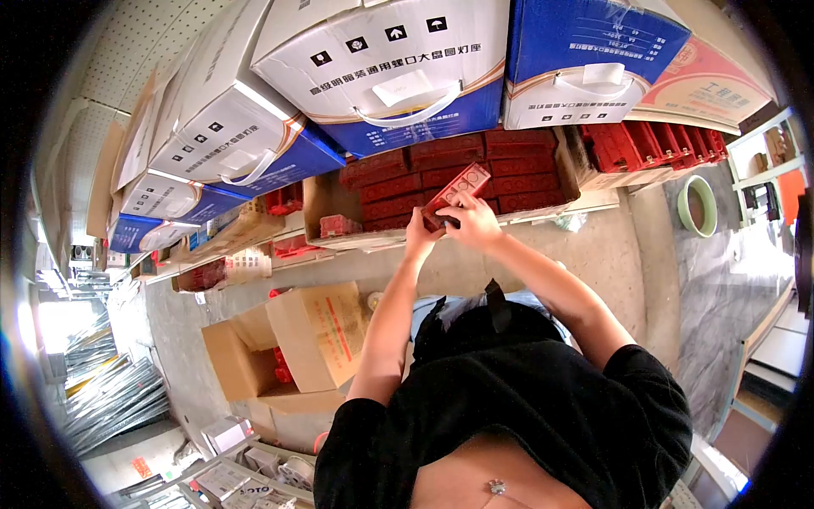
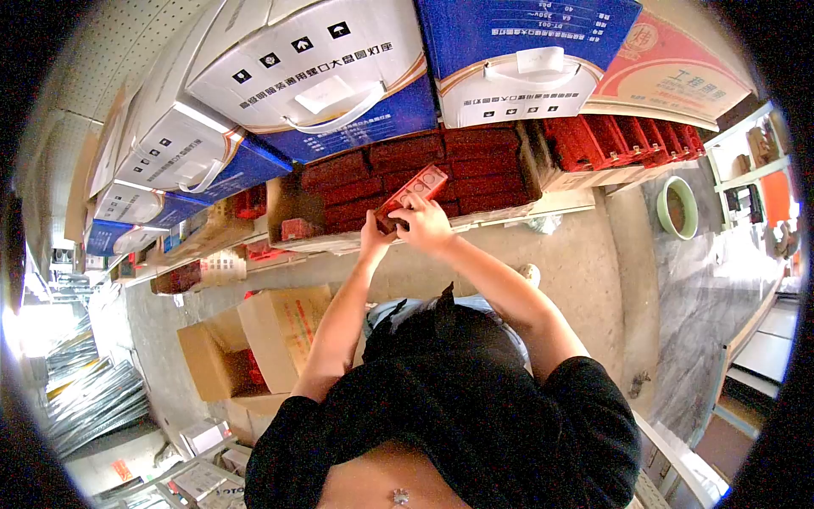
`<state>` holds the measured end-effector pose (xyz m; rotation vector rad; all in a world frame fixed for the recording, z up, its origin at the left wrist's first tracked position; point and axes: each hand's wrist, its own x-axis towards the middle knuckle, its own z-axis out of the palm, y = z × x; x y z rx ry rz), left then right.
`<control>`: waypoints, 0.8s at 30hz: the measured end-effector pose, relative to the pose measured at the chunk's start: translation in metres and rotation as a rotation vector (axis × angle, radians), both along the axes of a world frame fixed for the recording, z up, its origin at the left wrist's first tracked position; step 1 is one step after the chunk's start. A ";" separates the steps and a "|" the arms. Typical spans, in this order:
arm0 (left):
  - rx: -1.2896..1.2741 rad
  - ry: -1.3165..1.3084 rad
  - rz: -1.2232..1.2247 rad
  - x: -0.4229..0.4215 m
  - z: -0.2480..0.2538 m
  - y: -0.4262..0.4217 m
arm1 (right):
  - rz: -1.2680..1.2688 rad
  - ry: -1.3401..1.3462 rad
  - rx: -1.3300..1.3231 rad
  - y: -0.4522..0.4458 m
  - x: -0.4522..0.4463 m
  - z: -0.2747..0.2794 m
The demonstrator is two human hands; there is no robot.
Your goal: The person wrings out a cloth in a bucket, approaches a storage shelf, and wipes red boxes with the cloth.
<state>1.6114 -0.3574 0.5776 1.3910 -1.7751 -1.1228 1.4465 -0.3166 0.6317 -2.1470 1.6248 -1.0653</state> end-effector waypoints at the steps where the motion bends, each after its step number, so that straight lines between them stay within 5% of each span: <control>1: 0.014 0.017 0.002 0.001 -0.002 0.000 | -0.014 0.034 0.000 -0.001 -0.002 0.000; 15: -0.067 0.004 0.025 -0.005 0.005 0.001 | -0.100 -0.021 0.042 0.012 0.004 0.003; 24: -0.192 0.029 0.026 0.000 0.005 0.030 | -0.098 0.216 -0.131 0.010 0.004 0.009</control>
